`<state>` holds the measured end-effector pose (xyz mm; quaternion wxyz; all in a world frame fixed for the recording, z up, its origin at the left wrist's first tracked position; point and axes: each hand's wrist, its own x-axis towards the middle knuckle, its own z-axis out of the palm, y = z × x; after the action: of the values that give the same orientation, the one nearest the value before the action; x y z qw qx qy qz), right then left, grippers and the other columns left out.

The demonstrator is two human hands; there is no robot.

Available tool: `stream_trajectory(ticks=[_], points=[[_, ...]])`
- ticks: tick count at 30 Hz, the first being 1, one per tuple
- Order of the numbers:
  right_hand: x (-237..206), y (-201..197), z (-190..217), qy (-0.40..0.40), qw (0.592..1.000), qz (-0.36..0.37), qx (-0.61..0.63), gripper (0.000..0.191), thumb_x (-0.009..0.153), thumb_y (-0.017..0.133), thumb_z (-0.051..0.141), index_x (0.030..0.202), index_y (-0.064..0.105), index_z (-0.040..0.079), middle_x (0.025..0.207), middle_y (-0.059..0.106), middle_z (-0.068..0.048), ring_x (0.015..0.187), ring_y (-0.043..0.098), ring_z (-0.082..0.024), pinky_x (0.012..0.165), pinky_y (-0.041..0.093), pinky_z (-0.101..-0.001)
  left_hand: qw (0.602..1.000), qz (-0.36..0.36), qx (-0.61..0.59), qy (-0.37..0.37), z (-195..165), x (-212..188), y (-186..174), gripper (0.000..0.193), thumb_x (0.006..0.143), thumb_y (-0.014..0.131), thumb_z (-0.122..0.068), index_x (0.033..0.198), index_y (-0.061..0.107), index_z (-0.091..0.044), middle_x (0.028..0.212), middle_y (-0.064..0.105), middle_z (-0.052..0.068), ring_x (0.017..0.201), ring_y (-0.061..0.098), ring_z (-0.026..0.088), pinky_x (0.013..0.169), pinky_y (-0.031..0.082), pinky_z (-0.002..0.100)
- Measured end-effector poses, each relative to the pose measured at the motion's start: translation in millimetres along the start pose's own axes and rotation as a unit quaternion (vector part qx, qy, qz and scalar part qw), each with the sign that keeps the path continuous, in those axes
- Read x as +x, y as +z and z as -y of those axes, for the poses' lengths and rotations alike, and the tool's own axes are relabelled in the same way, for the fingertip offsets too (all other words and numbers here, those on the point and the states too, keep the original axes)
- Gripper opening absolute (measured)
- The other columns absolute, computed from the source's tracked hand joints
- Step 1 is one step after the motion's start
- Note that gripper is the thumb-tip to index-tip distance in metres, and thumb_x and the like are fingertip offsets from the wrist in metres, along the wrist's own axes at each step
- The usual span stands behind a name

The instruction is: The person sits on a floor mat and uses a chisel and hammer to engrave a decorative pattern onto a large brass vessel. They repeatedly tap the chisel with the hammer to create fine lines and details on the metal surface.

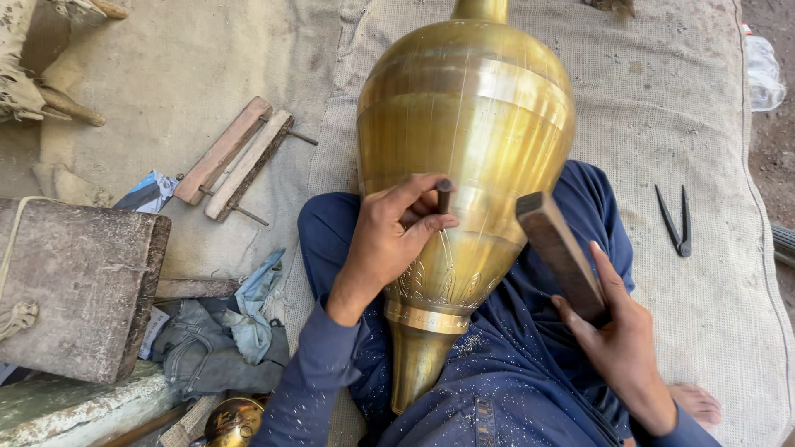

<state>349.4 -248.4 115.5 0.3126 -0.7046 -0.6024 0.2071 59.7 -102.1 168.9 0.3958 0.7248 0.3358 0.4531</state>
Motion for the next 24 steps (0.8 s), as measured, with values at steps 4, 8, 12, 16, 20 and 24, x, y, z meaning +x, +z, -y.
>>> stream_trajectory(ticks=[4,8,12,16,20,24], points=[[6.3,-4.8,-7.3,-0.037,0.999,-0.014,-0.029,0.084,0.079,0.083,0.014,0.156,0.048,0.014,0.109,0.074,-0.021,0.094,0.075,-0.026,0.076,0.059,-0.0381,0.994,0.082,0.061,0.025,-1.0,14.9,-5.0,0.049,0.087,0.082,-0.010,0.133,0.065,-0.010,0.101,0.077,0.007,0.080,0.076,0.014,0.072,0.063,0.028],[19.4,-21.4,6.2,-0.028,0.993,-0.052,0.105,0.052,0.092,0.085,0.009,0.137,0.061,0.005,0.101,0.073,-0.018,0.090,0.072,-0.022,0.083,0.060,-0.0342,0.992,0.099,0.067,0.040,-5.5,18.3,-9.2,0.049,0.088,0.082,-0.011,0.135,0.065,-0.011,0.110,0.077,0.009,0.087,0.077,0.018,0.077,0.063,0.029],[40.6,-49.7,25.4,-0.139,0.989,-0.044,0.033,0.075,0.083,0.082,0.007,0.151,0.051,0.001,0.126,0.070,-0.018,0.111,0.071,-0.021,0.090,0.059,-0.0353,0.991,0.104,0.075,0.043,-10.5,19.2,-7.3,0.045,0.089,0.081,-0.012,0.132,0.068,-0.012,0.119,0.076,0.010,0.096,0.079,0.020,0.082,0.064,0.030],[52.4,-53.1,41.4,-0.074,0.994,-0.020,0.084,0.066,0.085,0.083,0.006,0.145,0.056,0.002,0.115,0.072,-0.017,0.102,0.070,-0.019,0.090,0.059,-0.0339,0.991,0.096,0.086,0.041,-15.2,18.1,-8.3,0.046,0.087,0.081,-0.013,0.132,0.068,-0.011,0.118,0.077,0.010,0.099,0.079,0.020,0.084,0.064,0.031],[58.4,-51.2,47.6,-0.148,0.989,0.000,-0.003,0.077,0.078,0.085,0.005,0.150,0.057,0.003,0.124,0.073,-0.016,0.106,0.071,-0.018,0.088,0.058,-0.0336,0.991,0.099,0.085,0.036,-15.7,18.8,-10.3,0.047,0.087,0.081,-0.012,0.132,0.068,-0.011,0.119,0.077,0.010,0.100,0.079,0.020,0.085,0.064,0.031],[63.1,-50.3,45.1,-0.140,0.985,-0.030,0.094,0.068,0.086,0.082,0.007,0.150,0.057,0.004,0.108,0.071,-0.011,0.096,0.068,-0.012,0.086,0.058,-0.0268,0.990,0.102,0.096,0.035,-13.6,18.6,-12.0,0.048,0.086,0.081,-0.011,0.132,0.068,-0.010,0.119,0.076,0.011,0.100,0.078,0.023,0.084,0.063,0.032]])
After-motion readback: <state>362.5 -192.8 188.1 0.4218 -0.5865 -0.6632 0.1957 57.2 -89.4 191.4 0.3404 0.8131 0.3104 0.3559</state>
